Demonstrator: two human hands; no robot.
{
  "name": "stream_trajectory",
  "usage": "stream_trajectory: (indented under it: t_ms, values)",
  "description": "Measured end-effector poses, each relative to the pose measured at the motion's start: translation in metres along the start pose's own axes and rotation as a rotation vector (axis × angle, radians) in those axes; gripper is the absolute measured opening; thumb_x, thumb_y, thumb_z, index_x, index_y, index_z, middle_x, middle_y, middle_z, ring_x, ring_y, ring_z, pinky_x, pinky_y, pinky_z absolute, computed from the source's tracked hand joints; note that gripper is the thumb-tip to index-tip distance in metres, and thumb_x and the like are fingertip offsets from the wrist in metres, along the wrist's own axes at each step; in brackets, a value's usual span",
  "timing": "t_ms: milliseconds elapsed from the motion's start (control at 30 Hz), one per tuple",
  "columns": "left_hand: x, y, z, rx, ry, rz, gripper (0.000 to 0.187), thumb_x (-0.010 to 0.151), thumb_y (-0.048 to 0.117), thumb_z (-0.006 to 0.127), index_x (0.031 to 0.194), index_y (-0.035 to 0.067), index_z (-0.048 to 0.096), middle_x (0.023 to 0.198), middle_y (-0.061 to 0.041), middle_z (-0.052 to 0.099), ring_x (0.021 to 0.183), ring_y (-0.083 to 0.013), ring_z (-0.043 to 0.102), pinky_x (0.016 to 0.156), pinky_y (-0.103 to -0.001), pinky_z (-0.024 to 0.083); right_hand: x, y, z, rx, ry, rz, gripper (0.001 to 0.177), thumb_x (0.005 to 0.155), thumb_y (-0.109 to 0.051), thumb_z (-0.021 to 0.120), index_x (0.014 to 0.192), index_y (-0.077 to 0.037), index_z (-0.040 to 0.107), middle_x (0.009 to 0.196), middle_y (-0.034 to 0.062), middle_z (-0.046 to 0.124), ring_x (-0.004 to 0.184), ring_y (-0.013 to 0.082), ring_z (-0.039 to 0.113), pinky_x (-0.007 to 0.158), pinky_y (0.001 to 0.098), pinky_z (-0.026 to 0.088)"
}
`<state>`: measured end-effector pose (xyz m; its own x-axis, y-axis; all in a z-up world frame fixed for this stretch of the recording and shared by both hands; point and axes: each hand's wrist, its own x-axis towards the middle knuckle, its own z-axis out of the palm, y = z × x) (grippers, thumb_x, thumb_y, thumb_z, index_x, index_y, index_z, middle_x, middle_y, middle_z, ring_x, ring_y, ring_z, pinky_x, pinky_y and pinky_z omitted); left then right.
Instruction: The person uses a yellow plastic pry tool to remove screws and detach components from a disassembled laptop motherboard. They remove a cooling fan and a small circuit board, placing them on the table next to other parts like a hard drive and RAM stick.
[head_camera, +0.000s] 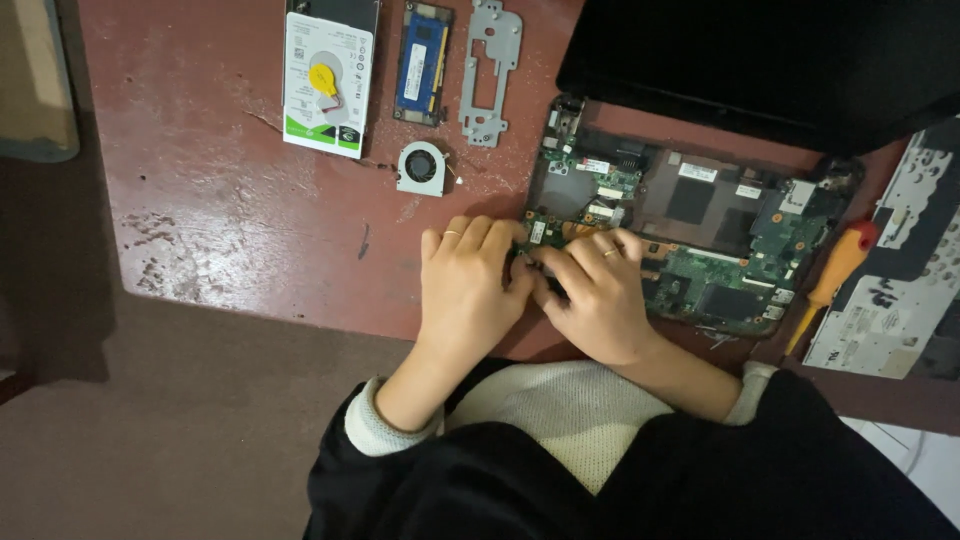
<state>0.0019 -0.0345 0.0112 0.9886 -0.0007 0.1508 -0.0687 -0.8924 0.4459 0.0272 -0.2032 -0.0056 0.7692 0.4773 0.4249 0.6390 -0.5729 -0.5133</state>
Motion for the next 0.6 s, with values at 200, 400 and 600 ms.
stream_trajectory:
  t_ms: [200,400,600]
  values:
    - [0.003,0.0,-0.017,-0.036,-0.056,0.071,0.027,0.069,0.019,0.077,0.096,0.018,0.073,0.092,-0.004,0.063,0.097,-0.0279,0.058,0.075,-0.038,0.037,-0.001,0.0,-0.003,-0.004,-0.023,0.013,0.012,0.086,-0.016,0.082,0.092,-0.011,0.072,0.075,0.0014,0.052,0.074,0.0223,0.058,0.083,0.0394,0.04]
    - [0.008,-0.003,-0.026,-0.014,-0.047,0.196,0.018,0.077,0.017,0.074,0.095,0.017,0.074,0.095,-0.002,0.06,0.096,-0.0251,0.056,0.073,-0.036,0.035,-0.003,0.001,0.0,-0.072,-0.034,-0.034,0.009,0.087,-0.015,0.076,0.095,-0.015,0.073,0.078,0.0017,0.049,0.072,0.0223,0.055,0.083,0.0422,0.042]
    - [0.01,-0.014,-0.015,0.085,-0.033,0.346,0.012,0.078,0.018,0.073,0.09,0.018,0.072,0.1,-0.003,0.06,0.099,-0.0265,0.056,0.074,-0.038,0.036,0.004,0.0,-0.008,-0.157,-0.154,-0.132,0.005,0.082,-0.013,0.074,0.079,-0.013,0.069,0.077,0.0024,0.048,0.076,0.0243,0.055,0.087,0.0476,0.042]
